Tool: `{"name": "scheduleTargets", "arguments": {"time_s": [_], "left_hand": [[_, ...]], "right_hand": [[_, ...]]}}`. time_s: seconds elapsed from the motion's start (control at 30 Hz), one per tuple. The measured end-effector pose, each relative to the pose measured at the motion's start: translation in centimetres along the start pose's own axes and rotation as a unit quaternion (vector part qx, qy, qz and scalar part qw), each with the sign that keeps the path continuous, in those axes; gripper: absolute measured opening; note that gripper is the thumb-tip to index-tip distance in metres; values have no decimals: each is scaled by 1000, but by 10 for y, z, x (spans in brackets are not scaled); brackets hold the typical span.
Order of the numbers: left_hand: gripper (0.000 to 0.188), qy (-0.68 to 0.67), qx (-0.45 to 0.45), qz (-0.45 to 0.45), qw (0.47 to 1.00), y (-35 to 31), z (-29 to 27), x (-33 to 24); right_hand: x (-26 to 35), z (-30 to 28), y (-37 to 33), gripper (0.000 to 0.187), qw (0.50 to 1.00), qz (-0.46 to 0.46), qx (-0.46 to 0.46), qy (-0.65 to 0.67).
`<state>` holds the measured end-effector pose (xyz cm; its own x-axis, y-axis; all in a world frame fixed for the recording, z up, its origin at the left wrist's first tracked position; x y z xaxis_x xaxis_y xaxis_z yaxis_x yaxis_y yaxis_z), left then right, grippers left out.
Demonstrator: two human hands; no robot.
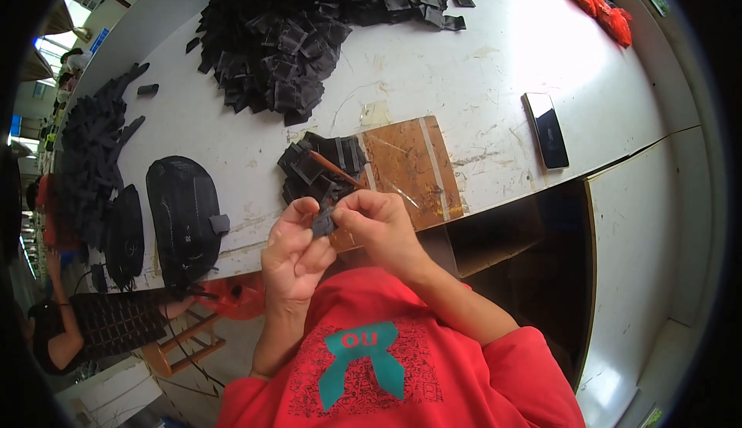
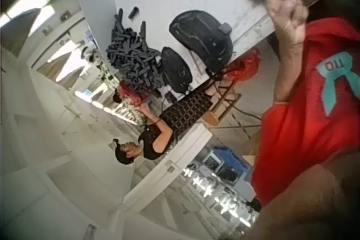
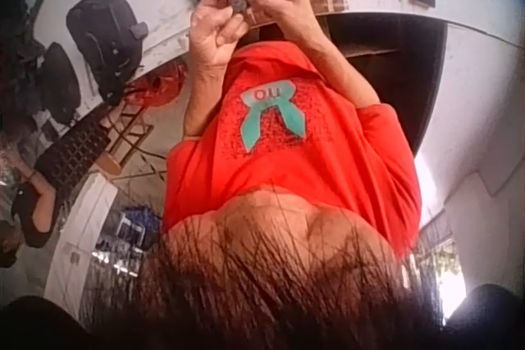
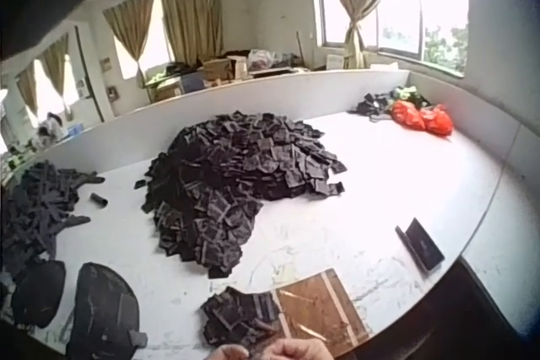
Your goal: Assembling small black fabric pieces on a workbench by applying thin strips or adhesive.
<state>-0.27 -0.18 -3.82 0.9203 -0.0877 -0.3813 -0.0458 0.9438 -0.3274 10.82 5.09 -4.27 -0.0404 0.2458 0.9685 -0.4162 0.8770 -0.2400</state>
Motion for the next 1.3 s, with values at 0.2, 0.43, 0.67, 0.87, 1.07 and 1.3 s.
{"name": "scheduleTargets", "arguments": {"time_s": [0.2,0.43,0.67,0.87,1.07,1.3], "left_hand": [[21,530,-58,318,784,-4,17,-11],[15,-111,231,-78,963,12,77,-17],[13,13,52,-15,998,37,41,-15],[29,404,28,370,836,30,61,-36],[15,539,167,383,731,29,87,-45],[13,170,143,284,933,28,63,-48]], "right_hand": [[0,19,-6,12,853,165,172,463],[101,-4,4,24,986,-73,135,72],[56,-4,43,26,963,44,211,160],[72,-17,41,31,982,-112,67,-134],[106,-14,5,35,897,-351,-61,-263],[112,-8,8,21,905,-343,-78,-241]]}}
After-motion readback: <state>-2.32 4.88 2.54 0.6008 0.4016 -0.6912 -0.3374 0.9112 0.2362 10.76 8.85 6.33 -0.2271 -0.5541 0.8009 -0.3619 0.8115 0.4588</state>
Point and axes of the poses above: each hand's wrist, its own y-axis towards the middle knuckle, its own z-axis out of the palm, x = y × z, the point moved 5 cm from there along y, towards the middle knuckle, and after that the axes turned 3 degrees about z, right-handed, at the moved point
